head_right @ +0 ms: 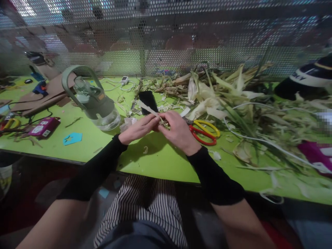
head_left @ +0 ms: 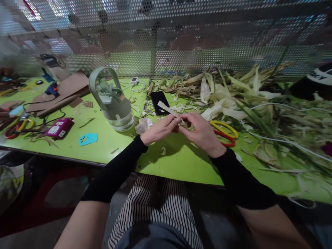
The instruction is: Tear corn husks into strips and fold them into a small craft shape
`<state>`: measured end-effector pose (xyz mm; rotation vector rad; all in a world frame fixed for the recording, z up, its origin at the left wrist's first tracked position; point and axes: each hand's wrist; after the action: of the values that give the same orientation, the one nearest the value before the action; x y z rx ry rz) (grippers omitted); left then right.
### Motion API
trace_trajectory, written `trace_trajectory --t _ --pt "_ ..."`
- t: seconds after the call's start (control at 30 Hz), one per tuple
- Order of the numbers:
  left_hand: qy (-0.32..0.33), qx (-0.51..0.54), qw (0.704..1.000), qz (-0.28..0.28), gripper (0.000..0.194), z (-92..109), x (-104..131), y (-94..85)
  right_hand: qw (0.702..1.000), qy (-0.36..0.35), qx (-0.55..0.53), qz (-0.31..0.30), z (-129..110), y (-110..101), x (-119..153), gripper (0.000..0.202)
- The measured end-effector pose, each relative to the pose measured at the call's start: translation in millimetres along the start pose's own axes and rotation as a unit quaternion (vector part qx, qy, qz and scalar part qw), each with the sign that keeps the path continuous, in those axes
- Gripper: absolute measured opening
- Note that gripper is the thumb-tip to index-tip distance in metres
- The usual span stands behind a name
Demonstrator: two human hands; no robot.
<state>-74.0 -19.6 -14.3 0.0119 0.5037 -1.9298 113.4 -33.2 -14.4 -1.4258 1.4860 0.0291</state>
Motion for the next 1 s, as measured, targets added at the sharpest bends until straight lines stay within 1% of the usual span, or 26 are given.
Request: trace_trajectory --t 0.07,0.13,0.23,0.3,0.33,0.47,0.57,0.67,0.73,0.8,0.87,0.93,1.0 --pt "-0.026 0.029 0.999 0.026 0.027 0 0 0.0 0.998 0.035 -0.045 -0.023 -4 -2 0 0.024" --pt "-0.056 0.077 0.995 0.039 0.028 1 0 -1.0 0.992 0.074 -0.093 -0.034 -8 -6 -1 0.026" --pt "-0.105 0.134 0.984 0.045 0.027 3 0 -3.0 0.989 0.101 -0.102 -0.017 -10 -9 -2 0.019" --pt "-0.114 0.136 0.984 0.035 0.017 4 0 -3.8 0.99 0.107 -0.093 -0.001 -9 -9 -2 0.014" --pt "-0.107 0.13 0.985 0.03 0.014 3 -1 -3.8 0.989 0.112 -0.094 0.004 -8 -9 -2 0.012" --pt "-0.062 0.09 0.994 0.014 0.018 -4 -4 -2.4 0.985 0.129 -0.11 0.019 -7 -6 -1 0.013" --pt "-0.038 0.032 0.998 0.027 0.018 -6 -4 -2.0 0.985 0.128 -0.114 0.016 -6 -6 -2 0.013" --pt "-0.021 -0.052 0.998 0.043 0.022 -2 -1 -3.1 0.986 0.126 -0.109 0.007 -6 -7 -3 0.013" --pt "-0.027 -0.073 0.996 0.036 0.021 3 0 -3.9 0.985 0.131 -0.108 0.003 -7 -7 -3 0.013" --pt "-0.048 -0.035 0.998 0.021 0.021 7 1 -4.4 0.985 0.135 -0.108 0.009 -7 -7 -3 0.013" --pt "-0.083 0.032 0.996 0.017 0.024 8 2 -4.5 0.984 0.139 -0.113 0.02 -8 -6 -3 0.013" --pt "-0.122 0.086 0.988 0.03 0.027 6 1 -4.1 0.983 0.136 -0.117 0.032 -7 -7 -2 0.014" --pt "-0.145 0.114 0.982 0.046 0.03 3 1 -3.7 0.989 0.109 -0.094 0.044 -6 -7 -2 0.014"
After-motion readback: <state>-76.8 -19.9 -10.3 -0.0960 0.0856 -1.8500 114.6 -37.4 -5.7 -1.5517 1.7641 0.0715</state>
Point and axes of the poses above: each hand's wrist, its own x-axis away from the middle knuckle, its own y-axis out of the palm, z = x × y, and after that the axes turned 11 degrees about z, right-handed
